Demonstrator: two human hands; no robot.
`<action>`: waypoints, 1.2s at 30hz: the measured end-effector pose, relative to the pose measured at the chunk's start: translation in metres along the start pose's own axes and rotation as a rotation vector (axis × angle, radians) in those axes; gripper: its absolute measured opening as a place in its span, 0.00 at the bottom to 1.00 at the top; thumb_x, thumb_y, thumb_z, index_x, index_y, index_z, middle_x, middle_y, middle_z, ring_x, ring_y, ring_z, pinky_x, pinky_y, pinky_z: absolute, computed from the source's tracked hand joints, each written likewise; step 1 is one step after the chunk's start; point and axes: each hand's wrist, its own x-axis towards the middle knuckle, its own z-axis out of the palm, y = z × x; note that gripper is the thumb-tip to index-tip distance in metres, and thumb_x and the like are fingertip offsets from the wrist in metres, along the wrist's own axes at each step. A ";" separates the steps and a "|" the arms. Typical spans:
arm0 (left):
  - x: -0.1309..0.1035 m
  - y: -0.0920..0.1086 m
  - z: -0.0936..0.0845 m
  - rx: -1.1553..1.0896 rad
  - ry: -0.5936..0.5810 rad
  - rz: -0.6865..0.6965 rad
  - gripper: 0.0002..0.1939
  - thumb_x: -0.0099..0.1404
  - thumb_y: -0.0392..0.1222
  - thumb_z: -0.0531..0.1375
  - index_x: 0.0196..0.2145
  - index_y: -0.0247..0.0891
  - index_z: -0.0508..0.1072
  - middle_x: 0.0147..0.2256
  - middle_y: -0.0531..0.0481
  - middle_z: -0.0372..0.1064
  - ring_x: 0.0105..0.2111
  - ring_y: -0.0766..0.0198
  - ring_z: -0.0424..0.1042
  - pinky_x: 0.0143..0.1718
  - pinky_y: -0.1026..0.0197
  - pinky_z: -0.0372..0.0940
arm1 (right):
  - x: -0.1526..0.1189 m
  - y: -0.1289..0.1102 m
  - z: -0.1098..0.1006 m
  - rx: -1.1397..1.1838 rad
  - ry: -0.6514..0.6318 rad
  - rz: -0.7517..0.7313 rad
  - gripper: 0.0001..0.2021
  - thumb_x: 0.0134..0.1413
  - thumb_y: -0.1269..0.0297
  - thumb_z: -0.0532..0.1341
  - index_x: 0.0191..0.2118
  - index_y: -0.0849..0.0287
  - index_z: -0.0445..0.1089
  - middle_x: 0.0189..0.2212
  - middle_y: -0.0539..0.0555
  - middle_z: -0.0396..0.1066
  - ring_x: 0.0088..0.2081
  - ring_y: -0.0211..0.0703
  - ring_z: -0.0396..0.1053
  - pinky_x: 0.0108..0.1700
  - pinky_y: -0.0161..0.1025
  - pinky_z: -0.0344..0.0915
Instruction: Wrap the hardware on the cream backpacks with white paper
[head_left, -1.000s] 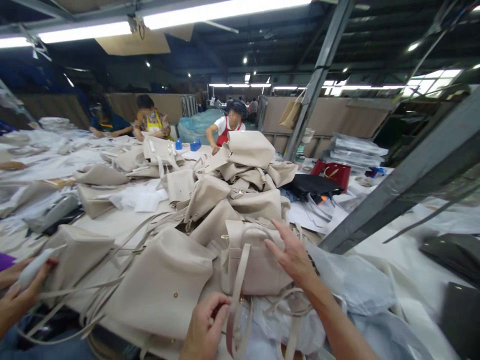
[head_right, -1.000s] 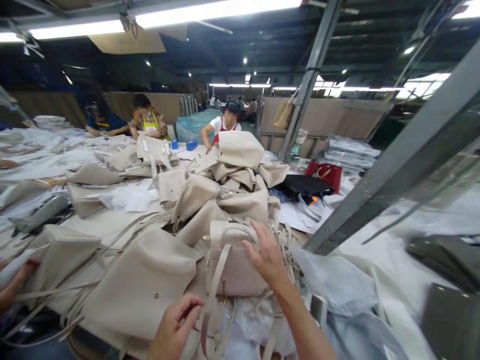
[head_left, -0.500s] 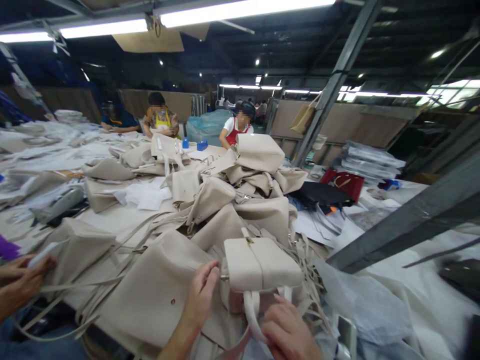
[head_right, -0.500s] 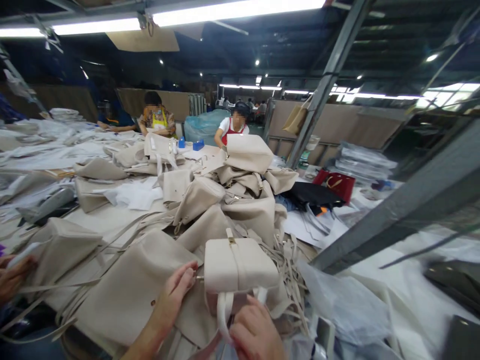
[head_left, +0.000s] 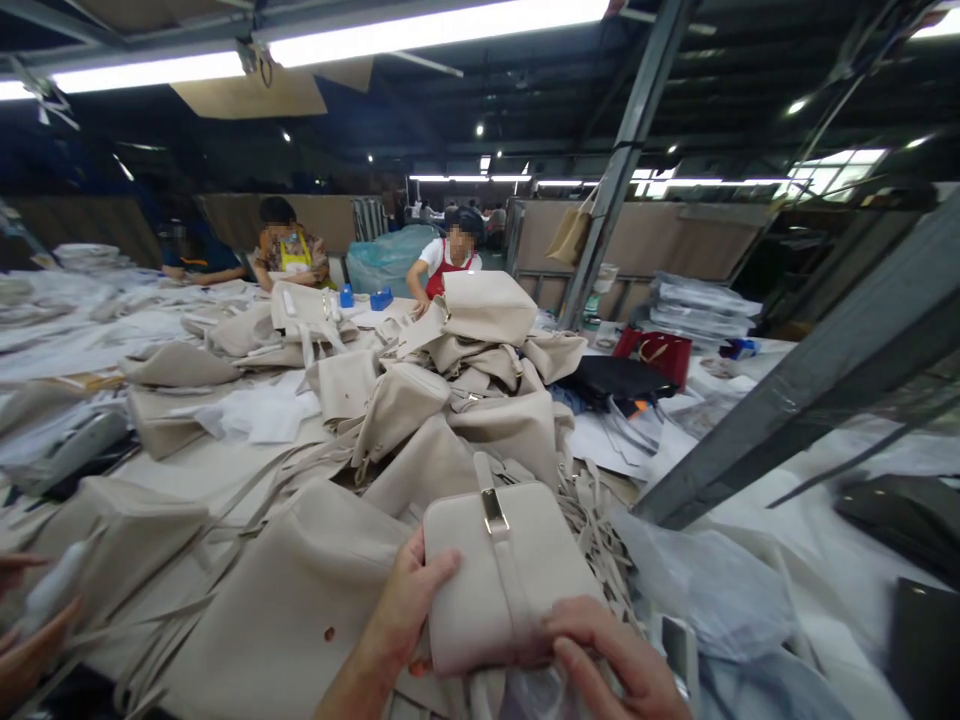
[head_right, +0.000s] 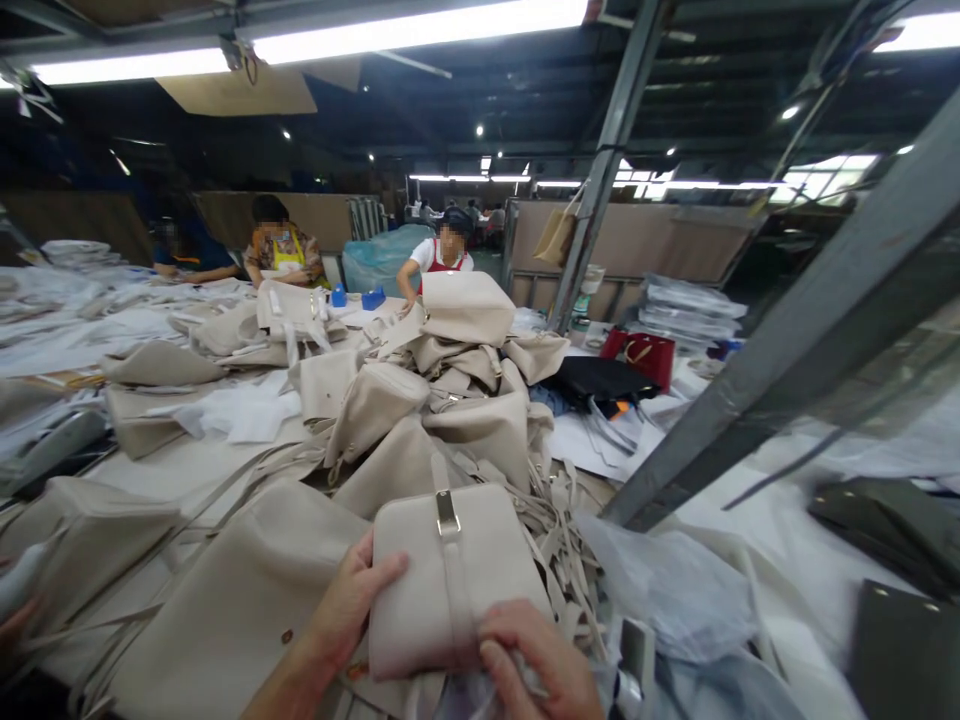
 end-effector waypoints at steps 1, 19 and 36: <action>-0.003 0.000 -0.001 -0.020 -0.007 -0.009 0.25 0.47 0.42 0.70 0.43 0.34 0.73 0.35 0.47 0.78 0.32 0.61 0.72 0.34 0.63 0.65 | 0.008 -0.002 0.000 -0.008 0.064 0.045 0.08 0.62 0.61 0.58 0.36 0.51 0.75 0.35 0.54 0.79 0.38 0.44 0.77 0.39 0.31 0.74; -0.011 -0.001 -0.009 0.861 0.105 0.546 0.25 0.64 0.46 0.57 0.58 0.41 0.67 0.62 0.40 0.60 0.63 0.49 0.57 0.63 0.43 0.53 | -0.061 0.029 -0.025 -0.055 0.013 0.525 0.12 0.59 0.53 0.58 0.37 0.54 0.75 0.30 0.51 0.76 0.32 0.41 0.74 0.35 0.32 0.71; 0.022 0.029 0.048 0.536 -0.349 0.149 0.25 0.64 0.54 0.57 0.16 0.37 0.66 0.15 0.55 0.58 0.17 0.69 0.54 0.22 0.65 0.54 | -0.107 0.086 0.007 0.049 -0.057 0.800 0.16 0.60 0.58 0.50 0.41 0.58 0.72 0.36 0.56 0.77 0.37 0.48 0.76 0.38 0.41 0.71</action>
